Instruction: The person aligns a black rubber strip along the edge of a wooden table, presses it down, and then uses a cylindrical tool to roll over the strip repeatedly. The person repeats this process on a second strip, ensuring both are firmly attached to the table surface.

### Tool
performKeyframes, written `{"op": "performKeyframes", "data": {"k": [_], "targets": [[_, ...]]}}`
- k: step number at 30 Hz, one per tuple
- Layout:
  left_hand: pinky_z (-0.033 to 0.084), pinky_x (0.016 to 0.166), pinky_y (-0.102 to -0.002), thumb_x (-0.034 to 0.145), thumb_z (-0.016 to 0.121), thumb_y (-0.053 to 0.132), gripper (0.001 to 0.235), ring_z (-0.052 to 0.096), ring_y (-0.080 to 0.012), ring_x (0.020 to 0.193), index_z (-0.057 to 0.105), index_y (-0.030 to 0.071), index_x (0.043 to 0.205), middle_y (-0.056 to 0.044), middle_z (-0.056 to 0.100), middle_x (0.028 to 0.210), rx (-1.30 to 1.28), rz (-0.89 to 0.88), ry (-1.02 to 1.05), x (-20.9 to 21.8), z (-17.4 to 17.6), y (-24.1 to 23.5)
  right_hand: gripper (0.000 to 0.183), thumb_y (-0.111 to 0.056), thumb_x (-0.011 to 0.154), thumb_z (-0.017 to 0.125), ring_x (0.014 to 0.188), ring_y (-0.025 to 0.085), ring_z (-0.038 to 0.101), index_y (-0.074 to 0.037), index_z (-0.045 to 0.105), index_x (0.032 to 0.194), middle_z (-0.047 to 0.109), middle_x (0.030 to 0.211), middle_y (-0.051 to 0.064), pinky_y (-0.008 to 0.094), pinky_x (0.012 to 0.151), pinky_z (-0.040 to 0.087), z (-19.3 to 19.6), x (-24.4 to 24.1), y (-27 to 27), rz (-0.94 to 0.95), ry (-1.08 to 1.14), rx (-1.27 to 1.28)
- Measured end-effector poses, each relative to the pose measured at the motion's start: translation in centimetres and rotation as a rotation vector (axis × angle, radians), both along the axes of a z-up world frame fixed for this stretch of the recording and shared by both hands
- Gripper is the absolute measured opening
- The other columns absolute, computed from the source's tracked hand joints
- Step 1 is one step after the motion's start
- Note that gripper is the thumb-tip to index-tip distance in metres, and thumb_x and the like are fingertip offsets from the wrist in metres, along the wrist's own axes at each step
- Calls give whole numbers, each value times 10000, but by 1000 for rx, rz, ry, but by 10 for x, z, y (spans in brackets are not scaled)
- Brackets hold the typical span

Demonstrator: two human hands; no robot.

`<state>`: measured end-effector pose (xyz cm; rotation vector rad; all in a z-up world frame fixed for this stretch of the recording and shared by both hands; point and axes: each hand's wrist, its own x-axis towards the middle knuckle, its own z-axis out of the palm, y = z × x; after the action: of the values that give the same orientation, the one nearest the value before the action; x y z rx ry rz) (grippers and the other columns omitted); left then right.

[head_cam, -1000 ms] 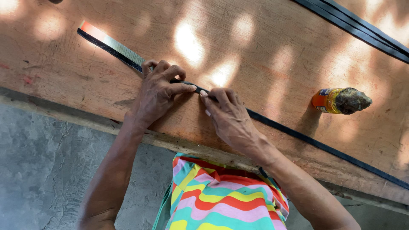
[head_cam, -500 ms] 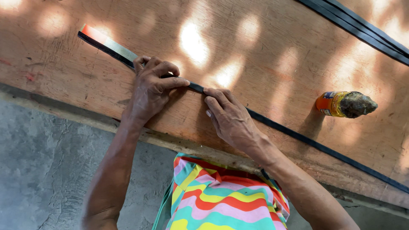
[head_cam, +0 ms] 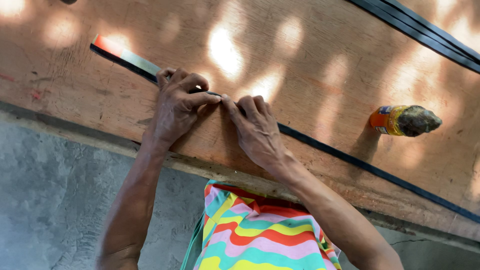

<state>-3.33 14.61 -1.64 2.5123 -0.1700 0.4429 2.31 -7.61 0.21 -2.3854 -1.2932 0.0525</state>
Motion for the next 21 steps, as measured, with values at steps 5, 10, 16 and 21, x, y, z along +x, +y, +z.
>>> {"op": "performKeyframes", "data": {"k": [5,10,16,21], "targets": [[308,1047,-424,880,842,174,162,578,-160,1024,813,295,984,60,658,992,-7,-6,1,1,4,0,635,-10,789,697,1027,282,531,-107,601,1409,568,1098,84,408,922,503,-2,-2,-32,-80,-9,51],[313,1032,-404,875,811,68,249,588,-163,965,821,286,994,54,649,982,-4,16,25,-2,12,-6,542,75,809,694,998,265,552,-156,723,1298,621,1041,81,404,888,497,18,-20,-147,-279,-83,18],[311,988,-403,845,844,131,218,605,-179,931,805,259,1018,20,691,985,-35,-41,38,-4,18,-64,224,41,960,697,1056,260,608,-90,769,1128,687,1092,89,390,927,522,-4,-40,-308,-680,-101,79],[378,934,-443,816,807,120,232,643,-215,862,767,153,1043,-33,687,897,-148,-204,45,15,15,-174,171,101,997,609,1058,285,664,-32,700,1054,726,1125,113,394,957,508,-50,-34,-471,-881,-321,45]]}}
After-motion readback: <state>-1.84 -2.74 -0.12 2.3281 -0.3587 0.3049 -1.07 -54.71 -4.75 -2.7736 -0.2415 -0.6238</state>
